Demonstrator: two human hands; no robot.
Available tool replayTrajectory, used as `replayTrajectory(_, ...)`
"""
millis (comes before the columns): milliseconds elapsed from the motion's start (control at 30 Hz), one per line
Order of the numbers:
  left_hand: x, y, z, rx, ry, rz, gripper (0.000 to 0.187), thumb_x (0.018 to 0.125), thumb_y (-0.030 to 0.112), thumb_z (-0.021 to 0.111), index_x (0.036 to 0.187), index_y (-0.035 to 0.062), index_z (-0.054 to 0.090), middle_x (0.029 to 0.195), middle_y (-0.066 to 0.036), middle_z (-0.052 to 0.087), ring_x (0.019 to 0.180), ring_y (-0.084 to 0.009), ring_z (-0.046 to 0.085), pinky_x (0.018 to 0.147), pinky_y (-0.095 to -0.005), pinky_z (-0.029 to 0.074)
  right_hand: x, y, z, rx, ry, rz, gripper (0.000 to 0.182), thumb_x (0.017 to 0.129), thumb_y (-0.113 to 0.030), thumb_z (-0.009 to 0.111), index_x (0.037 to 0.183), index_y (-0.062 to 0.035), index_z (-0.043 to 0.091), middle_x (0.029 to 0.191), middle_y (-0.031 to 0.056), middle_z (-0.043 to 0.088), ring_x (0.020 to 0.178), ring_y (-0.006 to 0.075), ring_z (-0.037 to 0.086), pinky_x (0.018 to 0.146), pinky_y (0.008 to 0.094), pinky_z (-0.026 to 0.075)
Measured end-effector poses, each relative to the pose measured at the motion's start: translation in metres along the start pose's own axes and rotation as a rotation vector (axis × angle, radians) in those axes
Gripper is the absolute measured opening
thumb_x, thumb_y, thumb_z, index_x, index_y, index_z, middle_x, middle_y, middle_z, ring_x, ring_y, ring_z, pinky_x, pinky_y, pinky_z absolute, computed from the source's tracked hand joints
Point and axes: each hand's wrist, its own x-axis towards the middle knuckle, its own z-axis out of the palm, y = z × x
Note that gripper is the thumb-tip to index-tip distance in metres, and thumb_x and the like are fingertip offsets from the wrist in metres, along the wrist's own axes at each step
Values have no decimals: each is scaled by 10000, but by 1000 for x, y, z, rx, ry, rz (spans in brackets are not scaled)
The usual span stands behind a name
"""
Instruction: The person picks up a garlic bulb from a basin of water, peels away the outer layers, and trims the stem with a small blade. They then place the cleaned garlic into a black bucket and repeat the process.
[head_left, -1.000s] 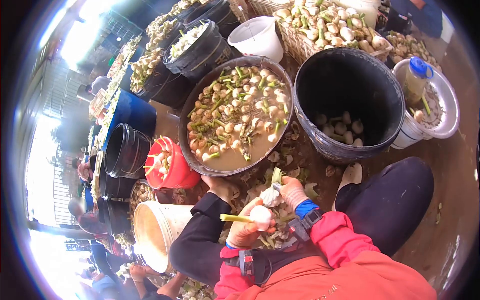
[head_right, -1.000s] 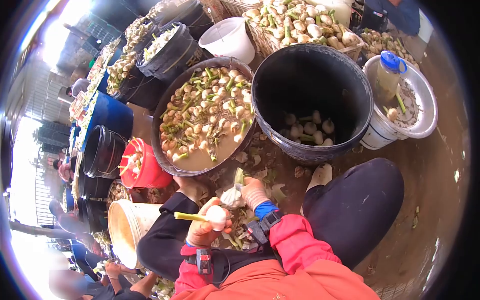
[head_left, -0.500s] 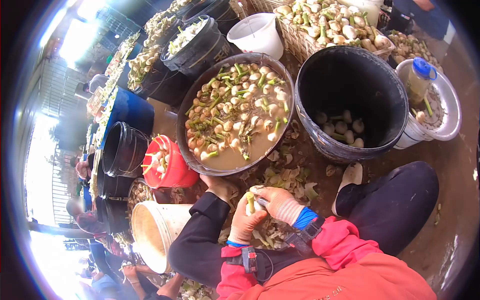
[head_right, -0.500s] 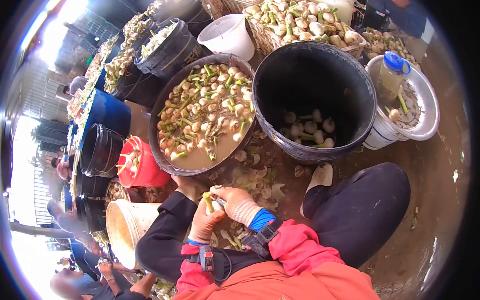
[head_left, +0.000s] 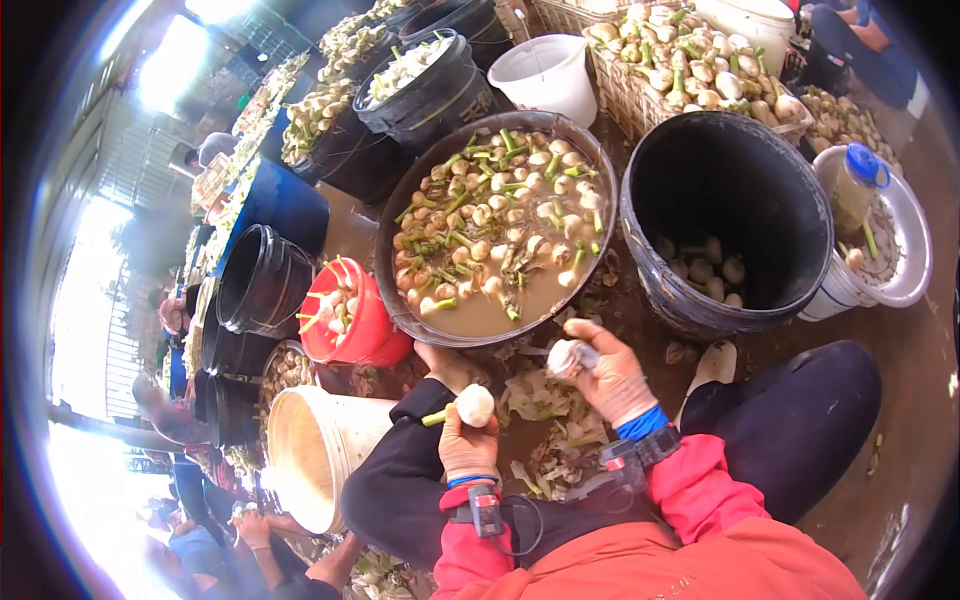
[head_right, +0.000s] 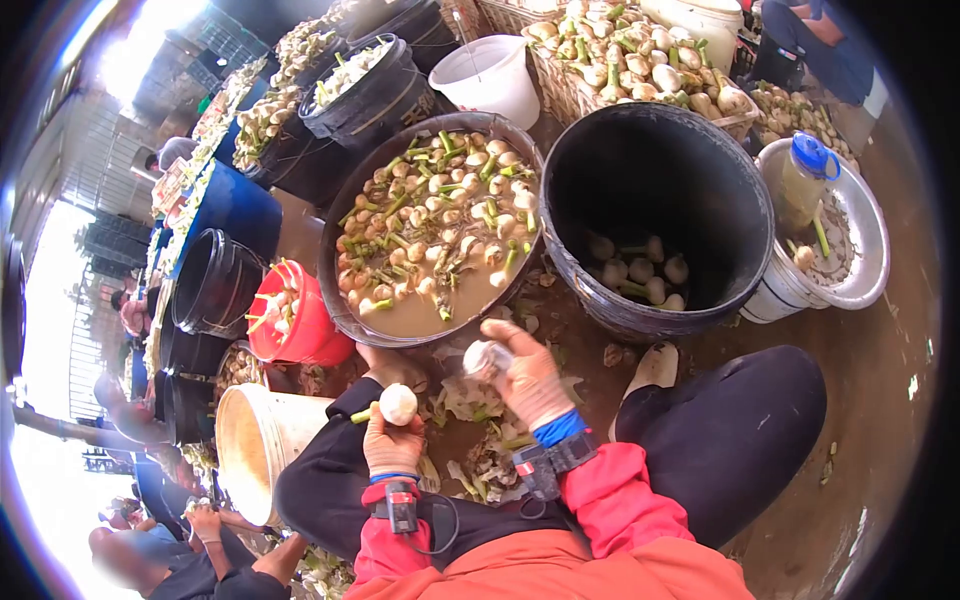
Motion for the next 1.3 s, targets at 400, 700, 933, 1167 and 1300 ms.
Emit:
replayTrajectory(400, -26, -8, 30, 243, -262, 178, 243, 865, 96, 571, 1093, 12, 557, 1030, -106, 610, 954, -227, 604, 765, -372, 529, -18, 28, 29, -331, -181, 255, 372, 785, 59, 565, 1141, -51, 574, 954, 80, 640, 844, 157, 588, 754, 268, 463)
replayTrajectory(700, -43, -31, 48, 1100, -324, 771, 187, 723, -34, 702, 897, 24, 664, 968, -63, 560, 863, -151, 571, 755, -258, 472, -19, 27, 32, -873, -208, 271, 305, 813, -58, 556, 1111, -119, 579, 987, 147, 624, 891, 303, 599, 783, 347, 450)
replayTrajectory(933, -35, -16, 32, -45, -412, -68, 276, 859, 176, 601, 1118, 91, 559, 1094, -101, 601, 1037, -296, 579, 850, -494, 508, -12, 72, -4, -738, -119, 423, 353, 755, -30, 553, 1091, -132, 590, 989, 163, 636, 930, 327, 600, 785, 367, 462)
replayTrajectory(1167, -35, -13, 38, 7, -392, -31, 255, 857, 131, 588, 1103, 84, 548, 1150, -101, 566, 1055, -293, 564, 848, -501, 505, -9, 54, 7, -610, -250, 320, 339, 779, -37, 568, 1110, -107, 584, 945, 148, 640, 848, 261, 617, 759, 349, 469)
replayTrajectory(1300, -28, -22, 30, 367, -329, 144, 272, 832, 67, 579, 1100, 27, 562, 1130, -127, 580, 1054, -266, 565, 853, -425, 506, -13, 36, 22, -557, -194, 182, 318, 792, -38, 564, 1107, -81, 572, 989, 139, 636, 895, 283, 608, 801, 346, 462)
